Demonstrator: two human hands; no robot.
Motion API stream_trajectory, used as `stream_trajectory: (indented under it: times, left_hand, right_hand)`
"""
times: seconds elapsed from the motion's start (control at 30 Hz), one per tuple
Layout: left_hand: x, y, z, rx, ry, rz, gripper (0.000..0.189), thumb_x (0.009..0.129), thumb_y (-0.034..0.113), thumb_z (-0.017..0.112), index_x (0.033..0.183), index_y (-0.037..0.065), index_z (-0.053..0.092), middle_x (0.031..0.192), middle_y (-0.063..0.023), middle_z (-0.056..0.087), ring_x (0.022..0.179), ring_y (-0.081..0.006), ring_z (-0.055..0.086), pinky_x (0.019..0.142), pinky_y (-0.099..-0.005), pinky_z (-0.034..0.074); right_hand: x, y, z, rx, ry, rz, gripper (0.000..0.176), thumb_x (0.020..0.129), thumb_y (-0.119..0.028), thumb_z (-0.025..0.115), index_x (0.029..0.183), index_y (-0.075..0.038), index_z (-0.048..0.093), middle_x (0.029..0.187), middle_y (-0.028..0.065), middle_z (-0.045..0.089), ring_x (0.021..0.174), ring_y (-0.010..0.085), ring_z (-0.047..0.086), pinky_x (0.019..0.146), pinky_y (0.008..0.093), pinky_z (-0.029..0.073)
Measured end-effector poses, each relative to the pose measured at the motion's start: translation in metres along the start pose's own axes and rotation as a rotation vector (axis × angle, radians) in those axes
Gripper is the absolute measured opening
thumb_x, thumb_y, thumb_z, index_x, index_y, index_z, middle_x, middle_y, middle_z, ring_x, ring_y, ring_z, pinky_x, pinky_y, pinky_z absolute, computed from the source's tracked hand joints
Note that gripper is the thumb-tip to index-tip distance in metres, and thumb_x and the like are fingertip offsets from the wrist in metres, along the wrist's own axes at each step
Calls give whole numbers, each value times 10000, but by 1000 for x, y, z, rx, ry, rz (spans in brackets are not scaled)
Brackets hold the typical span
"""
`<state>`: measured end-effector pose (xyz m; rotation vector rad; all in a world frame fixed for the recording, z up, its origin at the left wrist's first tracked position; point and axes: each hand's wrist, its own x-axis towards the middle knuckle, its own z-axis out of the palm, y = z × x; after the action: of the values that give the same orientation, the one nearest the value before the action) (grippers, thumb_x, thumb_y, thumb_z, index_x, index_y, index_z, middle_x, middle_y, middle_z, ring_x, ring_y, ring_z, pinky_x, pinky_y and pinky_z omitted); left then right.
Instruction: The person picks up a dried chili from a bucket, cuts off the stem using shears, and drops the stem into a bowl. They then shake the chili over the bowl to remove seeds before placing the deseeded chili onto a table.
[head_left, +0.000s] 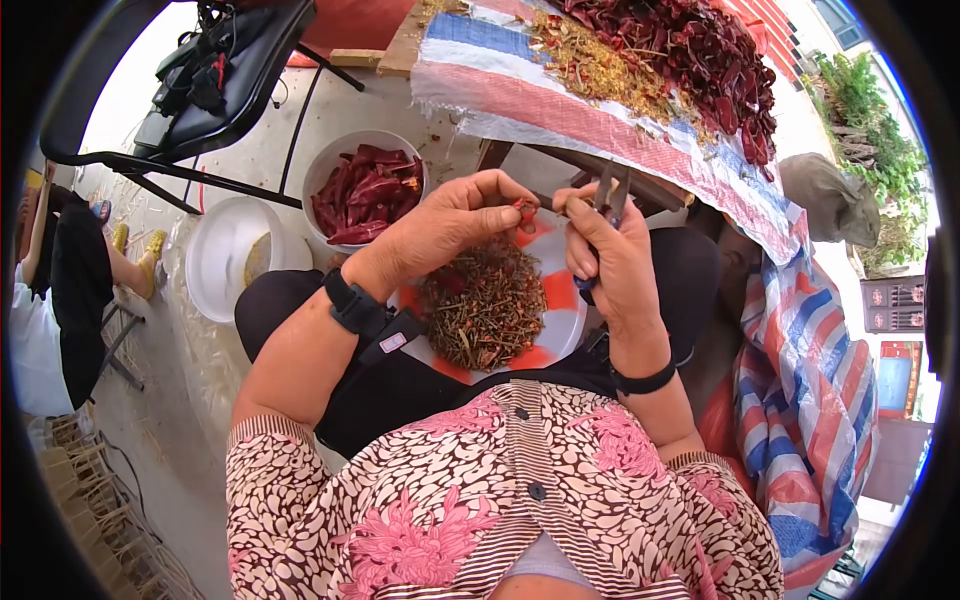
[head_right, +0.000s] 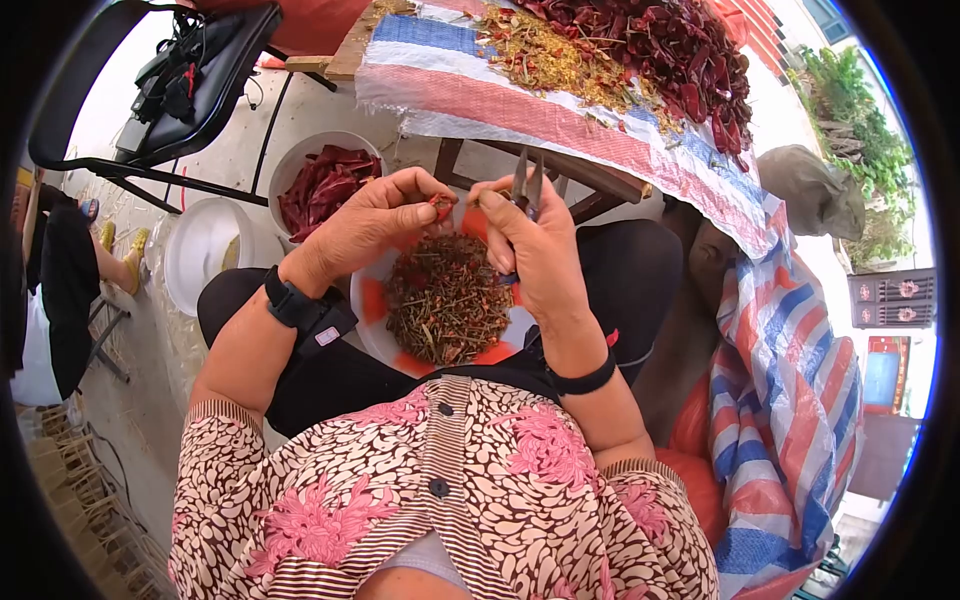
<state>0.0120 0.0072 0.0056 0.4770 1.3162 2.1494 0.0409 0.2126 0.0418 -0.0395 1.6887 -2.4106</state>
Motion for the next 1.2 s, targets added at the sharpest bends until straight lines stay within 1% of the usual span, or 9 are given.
stream_trajectory:
  times: [0.07,0.1,0.2,0.23,0.43,0.53,0.77,1.07,1.2]
  left_hand:
    - [0,0,-2,-33,25,37,283,915,175,625,1163,53,561,1015,6,599,893,-82,562,843,-233,462]
    - [1,-3,-6,-70,34,52,289,914,167,625,1169,51,557,1020,3,598,891,-85,563,839,-234,462]
    - [-1,-2,-6,-90,42,54,306,908,139,626,1188,47,544,1043,-8,592,886,-95,565,832,-240,466]
    - [-2,-1,-5,-82,40,46,312,906,130,626,1194,46,540,1053,-13,590,885,-98,565,831,-242,467]
    - [0,-4,-7,-91,75,48,311,889,115,649,1168,35,540,1067,-24,584,881,-105,571,807,-243,477]
    - [-1,-1,-5,-50,85,20,294,885,124,659,1139,32,544,1055,-22,583,901,-105,567,819,-244,470]
    - [-2,2,-2,59,129,45,277,882,138,668,1116,42,554,1035,-15,585,925,-92,558,840,-236,458]
    - [-5,5,1,92,133,49,263,864,129,688,1083,51,564,1028,-12,595,917,-86,570,831,-236,469]
    - [-6,5,1,131,153,66,270,855,120,696,1080,55,563,1024,-13,600,917,-86,577,834,-235,474]
  right_hand:
    - [-6,0,-6,-31,19,-36,100,931,-94,586,990,-26,541,951,67,630,435,7,383,401,169,306]
    - [-8,-2,-17,-106,-41,15,186,910,-134,624,1010,-8,530,958,80,628,538,67,503,499,204,403]
    - [-6,18,-32,-834,-74,-45,340,878,-235,670,1051,20,524,967,114,631,735,170,601,665,287,469]
    - [-12,16,-31,-1033,-47,-23,464,850,-346,686,1099,11,527,961,141,633,889,261,610,789,346,460]
    - [-19,-9,-10,-1039,-49,-22,419,862,-386,650,1083,-39,574,968,147,629,875,299,621,754,345,468]
    - [-21,-22,5,-1181,-56,-246,393,858,-355,651,1075,-34,588,965,142,634,876,306,626,745,355,473]
    - [-19,-22,12,-1203,-85,-238,395,835,-334,678,1090,-41,608,989,129,642,841,296,633,722,360,493]
    - [-18,-22,16,-1346,16,-229,330,803,-280,689,1060,-76,646,917,81,666,762,265,642,675,346,491]
    - [-19,-20,15,-1356,21,-246,321,806,-284,685,1056,-86,651,937,75,671,786,264,648,692,352,495]
